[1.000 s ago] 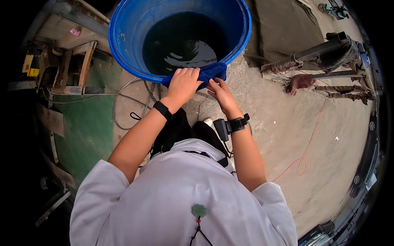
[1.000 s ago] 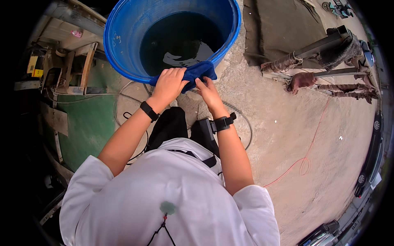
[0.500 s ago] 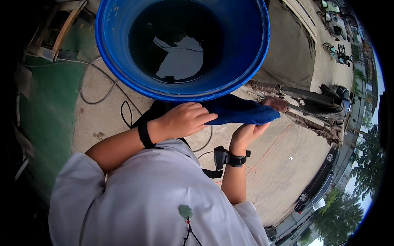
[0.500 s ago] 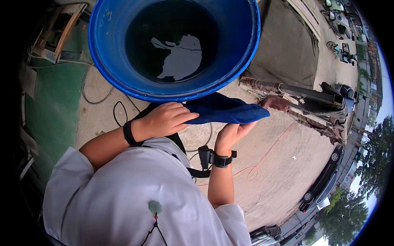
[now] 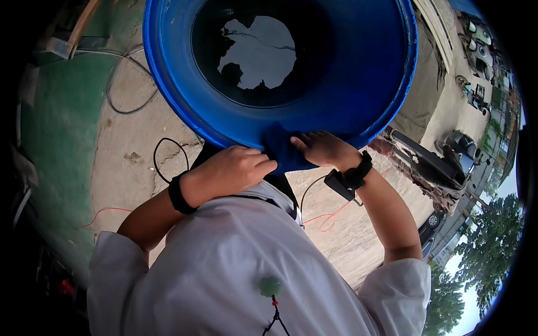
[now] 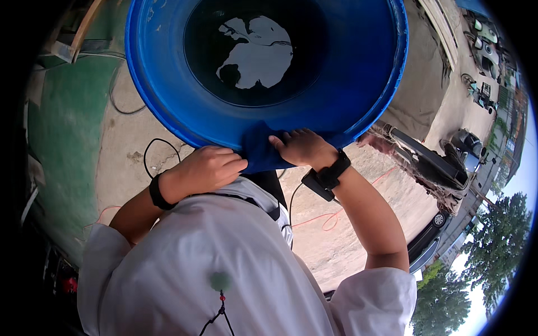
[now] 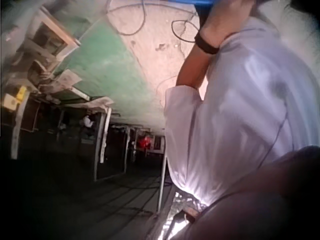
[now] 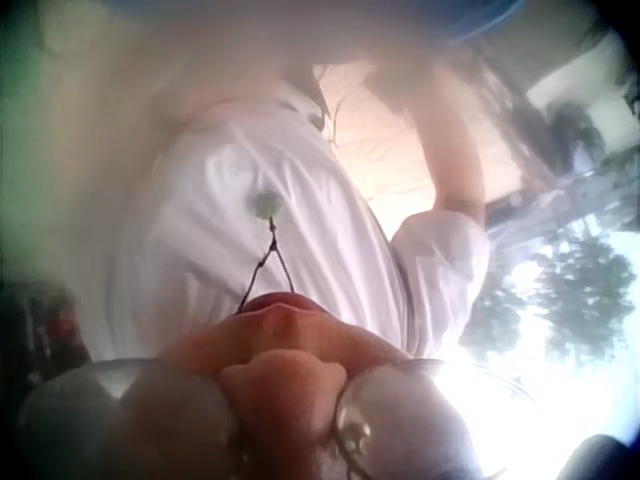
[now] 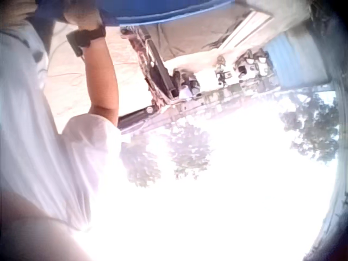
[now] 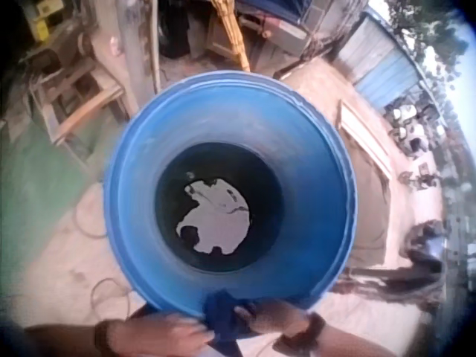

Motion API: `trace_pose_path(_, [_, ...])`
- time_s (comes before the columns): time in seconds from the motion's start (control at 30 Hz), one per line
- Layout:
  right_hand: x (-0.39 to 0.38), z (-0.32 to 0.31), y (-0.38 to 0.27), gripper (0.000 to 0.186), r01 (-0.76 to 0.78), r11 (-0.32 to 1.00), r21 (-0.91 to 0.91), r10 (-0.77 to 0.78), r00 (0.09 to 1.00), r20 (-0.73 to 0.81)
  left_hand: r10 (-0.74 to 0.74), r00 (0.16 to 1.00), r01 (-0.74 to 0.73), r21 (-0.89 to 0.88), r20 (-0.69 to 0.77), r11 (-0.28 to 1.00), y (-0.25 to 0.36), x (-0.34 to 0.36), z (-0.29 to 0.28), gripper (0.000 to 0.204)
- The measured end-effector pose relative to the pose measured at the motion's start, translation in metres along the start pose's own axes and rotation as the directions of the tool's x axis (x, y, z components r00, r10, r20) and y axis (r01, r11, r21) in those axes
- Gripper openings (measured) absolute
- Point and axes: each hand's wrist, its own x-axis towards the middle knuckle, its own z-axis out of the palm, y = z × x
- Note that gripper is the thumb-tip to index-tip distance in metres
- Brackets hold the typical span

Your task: The person wipes the exterior of a blue barrel, a metal pole, and a red lifting tool using a blue cloth.

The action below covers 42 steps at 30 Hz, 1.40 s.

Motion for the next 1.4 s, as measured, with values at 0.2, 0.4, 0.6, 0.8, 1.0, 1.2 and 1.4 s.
trace_pose_path(0.2, [0.059, -0.047, -0.12, 0.074, 0.131, 0.575, 0.807, -0.49, 0.846, 0.212, -0.379, 0.764, 0.474, 0.055, -0.522, 0.879, -0.009, -0.068, -0.059, 0.023])
trace_pose_path(0.4, [0.076, -0.121, -0.2, 0.056, 0.052, 0.013, 0.999, -0.525, 0.851, -0.037, -0.532, 0.22, 0.566, -0.337, -0.818, 0.753, -0.019, -0.079, -0.081, 0.023])
trace_pose_path(0.6, [0.044, -0.085, -0.136, 0.059, 0.146, 0.49, 0.859, -0.526, 0.835, 0.158, -0.398, 0.552, 0.676, 0.114, -0.733, 0.728, -0.008, -0.04, -0.032, 0.023])
trace_pose_path(0.8, [0.022, -0.06, -0.018, 0.067, 0.227, 0.905, 0.359, -0.373, 0.829, 0.416, -0.443, 0.738, 0.629, 0.281, -0.509, 0.724, 0.028, -0.01, 0.003, 0.021])
trace_pose_path(1.0, [-0.023, -0.067, 0.034, 0.032, 0.191, 0.946, -0.263, -0.132, 0.965, 0.225, -0.498, 0.835, 0.507, -0.024, -0.236, 0.862, 0.061, 0.048, 0.059, 0.017])
trace_pose_path(1.2, [-0.032, -0.028, 0.049, 0.041, 0.322, 0.888, -0.329, -0.324, 0.945, 0.052, -0.663, 0.743, 0.637, -0.209, -0.089, 0.742, 0.057, 0.092, 0.065, 0.019])
trace_pose_path(1.4, [-0.012, -0.045, 0.006, 0.067, 0.589, 0.732, 0.341, -0.673, 0.702, 0.232, -0.755, 0.567, 0.76, -0.143, -0.329, 0.634, 0.073, 0.045, 0.032, 0.028])
